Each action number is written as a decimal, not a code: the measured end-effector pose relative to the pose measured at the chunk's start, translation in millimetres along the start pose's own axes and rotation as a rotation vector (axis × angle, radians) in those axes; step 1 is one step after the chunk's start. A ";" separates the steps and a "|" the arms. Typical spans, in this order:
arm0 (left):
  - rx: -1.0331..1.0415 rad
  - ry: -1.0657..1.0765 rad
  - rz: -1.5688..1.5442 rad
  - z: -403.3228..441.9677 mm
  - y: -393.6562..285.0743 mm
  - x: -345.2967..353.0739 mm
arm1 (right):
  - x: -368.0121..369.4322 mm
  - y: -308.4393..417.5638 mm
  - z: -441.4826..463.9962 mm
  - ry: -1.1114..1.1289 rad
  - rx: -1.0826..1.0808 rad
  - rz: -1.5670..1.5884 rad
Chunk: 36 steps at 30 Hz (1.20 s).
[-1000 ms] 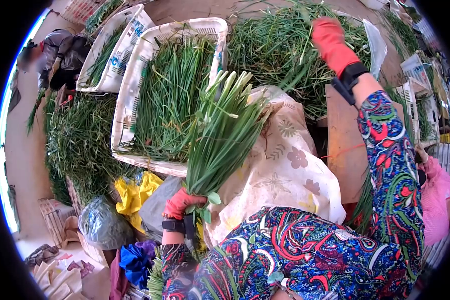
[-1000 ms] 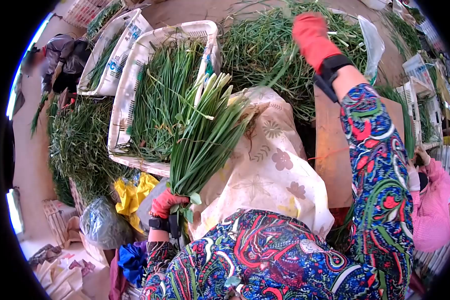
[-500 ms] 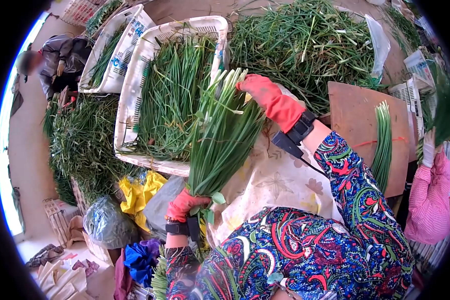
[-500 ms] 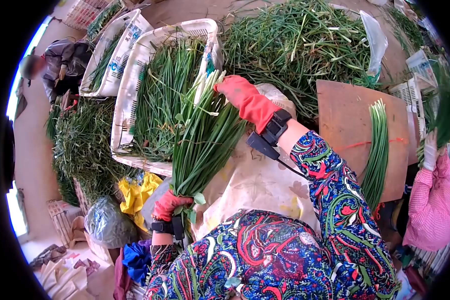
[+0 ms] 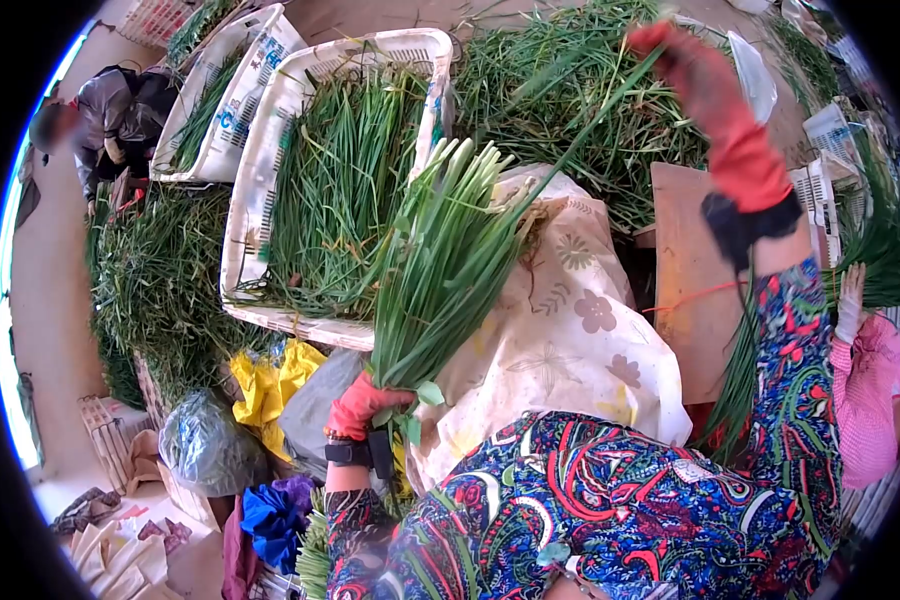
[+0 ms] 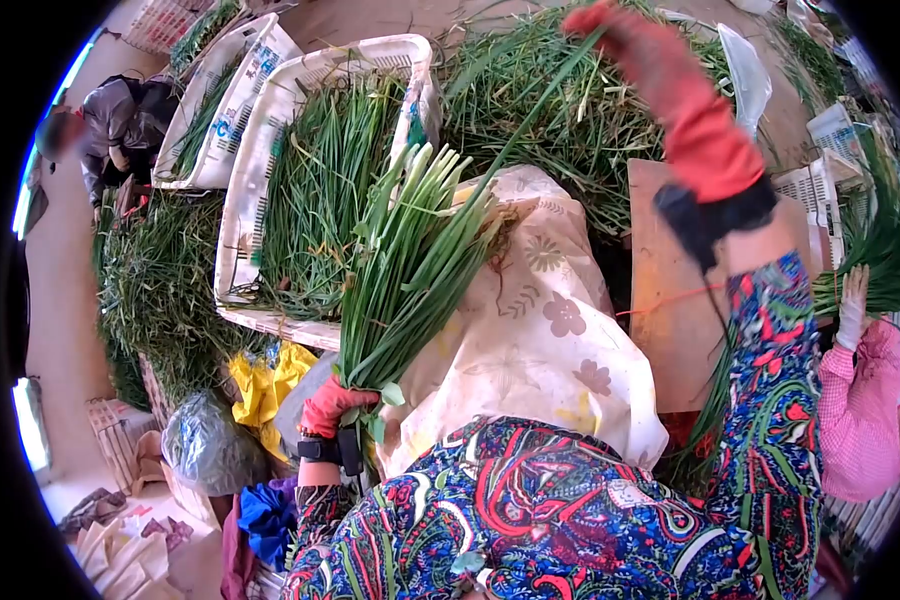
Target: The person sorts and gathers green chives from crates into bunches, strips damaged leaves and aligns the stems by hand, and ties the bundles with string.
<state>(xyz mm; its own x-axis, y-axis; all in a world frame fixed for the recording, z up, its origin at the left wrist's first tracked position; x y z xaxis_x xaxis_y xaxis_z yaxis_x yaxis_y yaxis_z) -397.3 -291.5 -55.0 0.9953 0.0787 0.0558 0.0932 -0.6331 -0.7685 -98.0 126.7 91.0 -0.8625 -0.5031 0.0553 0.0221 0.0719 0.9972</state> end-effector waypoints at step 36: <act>0.170 -0.113 0.153 -3.4 11.9 0.8 | 156.3 -51.5 -25.6 0.356 -0.412 -0.749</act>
<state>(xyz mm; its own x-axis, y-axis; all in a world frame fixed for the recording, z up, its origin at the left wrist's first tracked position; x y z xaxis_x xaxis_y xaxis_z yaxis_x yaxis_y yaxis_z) -395.3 -301.5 -61.9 0.9876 0.0836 -0.1331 -0.0730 -0.5060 -0.8594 -221.0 22.3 49.7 -0.5191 -0.5347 -0.6667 -0.2414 -0.6566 0.7146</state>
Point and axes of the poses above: each hand's wrist, its own z-axis towards the middle knuckle, its own x-axis out of the palm, y = z × x, the point moved 5 cm from there along z, towards the middle knuckle, and after that the axes turned 7 degrees about x, right-handed, at the moved point
